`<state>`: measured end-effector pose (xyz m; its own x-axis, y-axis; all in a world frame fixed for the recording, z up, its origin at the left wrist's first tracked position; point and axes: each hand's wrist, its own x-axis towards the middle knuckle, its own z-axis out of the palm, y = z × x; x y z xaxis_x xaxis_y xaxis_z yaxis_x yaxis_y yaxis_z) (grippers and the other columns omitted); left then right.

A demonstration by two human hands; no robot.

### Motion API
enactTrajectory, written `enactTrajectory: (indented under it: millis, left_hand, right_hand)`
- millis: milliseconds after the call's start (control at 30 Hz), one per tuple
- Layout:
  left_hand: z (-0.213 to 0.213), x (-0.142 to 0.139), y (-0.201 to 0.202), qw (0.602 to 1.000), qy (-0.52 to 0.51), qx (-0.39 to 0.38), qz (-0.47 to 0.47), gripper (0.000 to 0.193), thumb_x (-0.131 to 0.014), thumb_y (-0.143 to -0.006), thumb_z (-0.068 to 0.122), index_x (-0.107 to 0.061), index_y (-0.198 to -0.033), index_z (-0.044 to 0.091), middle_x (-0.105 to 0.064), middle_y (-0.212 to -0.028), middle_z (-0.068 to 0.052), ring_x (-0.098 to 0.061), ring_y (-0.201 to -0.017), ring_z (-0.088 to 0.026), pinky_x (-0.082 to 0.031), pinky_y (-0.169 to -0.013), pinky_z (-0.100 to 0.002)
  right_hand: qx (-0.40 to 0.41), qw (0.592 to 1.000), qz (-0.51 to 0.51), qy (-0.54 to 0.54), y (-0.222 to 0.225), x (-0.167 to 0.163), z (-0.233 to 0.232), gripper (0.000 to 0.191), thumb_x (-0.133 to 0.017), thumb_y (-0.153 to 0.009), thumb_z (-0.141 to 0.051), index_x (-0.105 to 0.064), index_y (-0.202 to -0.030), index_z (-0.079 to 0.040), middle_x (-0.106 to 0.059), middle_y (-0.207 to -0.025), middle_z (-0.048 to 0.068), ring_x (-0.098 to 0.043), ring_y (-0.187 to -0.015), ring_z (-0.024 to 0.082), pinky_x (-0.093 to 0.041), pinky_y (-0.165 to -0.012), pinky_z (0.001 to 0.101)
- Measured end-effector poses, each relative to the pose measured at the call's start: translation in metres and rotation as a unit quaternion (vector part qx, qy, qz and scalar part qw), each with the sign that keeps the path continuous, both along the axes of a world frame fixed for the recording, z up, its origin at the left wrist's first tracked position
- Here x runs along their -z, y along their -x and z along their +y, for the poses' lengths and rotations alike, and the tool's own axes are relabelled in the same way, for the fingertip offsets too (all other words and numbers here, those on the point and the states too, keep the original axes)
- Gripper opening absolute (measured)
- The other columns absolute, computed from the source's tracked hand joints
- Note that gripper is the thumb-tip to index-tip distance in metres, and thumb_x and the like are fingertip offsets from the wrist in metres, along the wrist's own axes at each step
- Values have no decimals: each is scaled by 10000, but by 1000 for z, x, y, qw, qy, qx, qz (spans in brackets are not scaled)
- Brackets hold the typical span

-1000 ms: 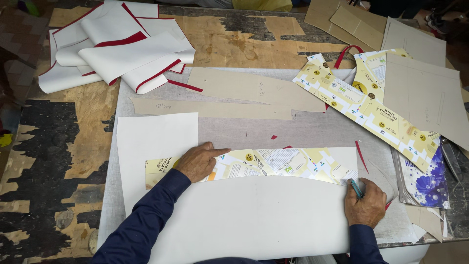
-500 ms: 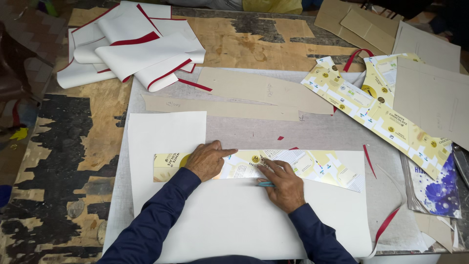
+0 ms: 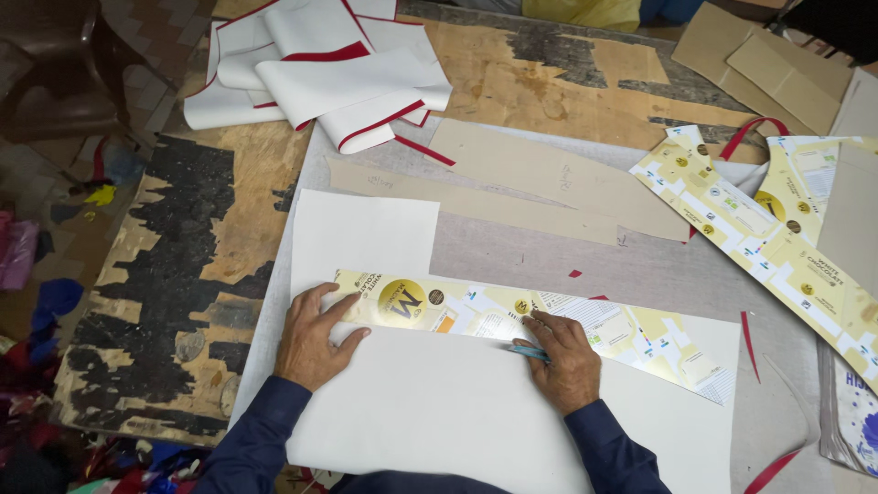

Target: The person uses a craft knife to cut printed paper and red-and-white patterned paper on a workbench. They align templates, trace outlines, and cut along the edges to produce shaped pieces. Cut pieces and scraps are set aside on the table.

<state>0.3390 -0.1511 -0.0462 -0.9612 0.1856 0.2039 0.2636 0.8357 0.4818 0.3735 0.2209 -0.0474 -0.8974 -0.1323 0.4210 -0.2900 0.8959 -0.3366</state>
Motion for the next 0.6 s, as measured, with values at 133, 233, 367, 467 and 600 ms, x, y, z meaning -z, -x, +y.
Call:
enactTrajectory:
  millis: [133, 233, 367, 467, 600]
  left_hand:
    - [-7, 22, -3, 999, -12, -31, 16, 446, -778, -810, 319, -742, -1228, 167, -498, -1441, -181, -451, -1310, -383, -445, -1054, -477]
    - [-5, 30, -3, 999, 14, -46, 23, 397, -757, -843, 318, -747, -1222, 202, -488, -1463, -168, -442, -1323, -369, -434, -1080, -485]
    - [-2, 34, -1, 997, 35, -62, 34, 406, -706, -897, 345, -719, -1284, 223, -491, -1490, -126, -424, -1334, -353, -424, -1083, -472]
    - [0, 35, 0, 995, 56, -75, 27, 410, -686, -905, 370, -710, -1296, 250, -497, -1500, -89, -424, -1330, -315, -409, -1070, -464]
    - [-1, 35, -1, 995, 57, -77, 38, 408, -674, -914, 380, -702, -1304, 266, -501, -1511, -79, -429, -1334, -299, -409, -1065, -450]
  right_hand:
    - [0, 1000, 6, -3, 1, -1, -5, 365, -816, -789, -253, -762, -1129, -132, -736, -1185, 29, -676, -1042, 240, -593, -835, 336]
    - [-1, 1000, 6, -3, 0, -2, -6, 349, -801, -799, -233, -766, -1131, -132, -737, -1192, 34, -672, -1045, 242, -593, -837, 335]
    - [-7, 1000, 2, -14, 0, -2, -6, 349, -799, -806, -228, -769, -1145, -148, -737, -1201, 26, -673, -1052, 244, -593, -825, 329]
    - [-2, 1000, -2, -14, 0, -2, -7, 352, -797, -806, -234, -767, -1148, -155, -738, -1204, 23, -674, -1055, 244, -596, -823, 326]
    - [0, 1000, -1, -8, 0, -4, -8, 362, -792, -814, -232, -760, -1164, -144, -740, -1199, 24, -676, -1055, 239, -597, -823, 325]
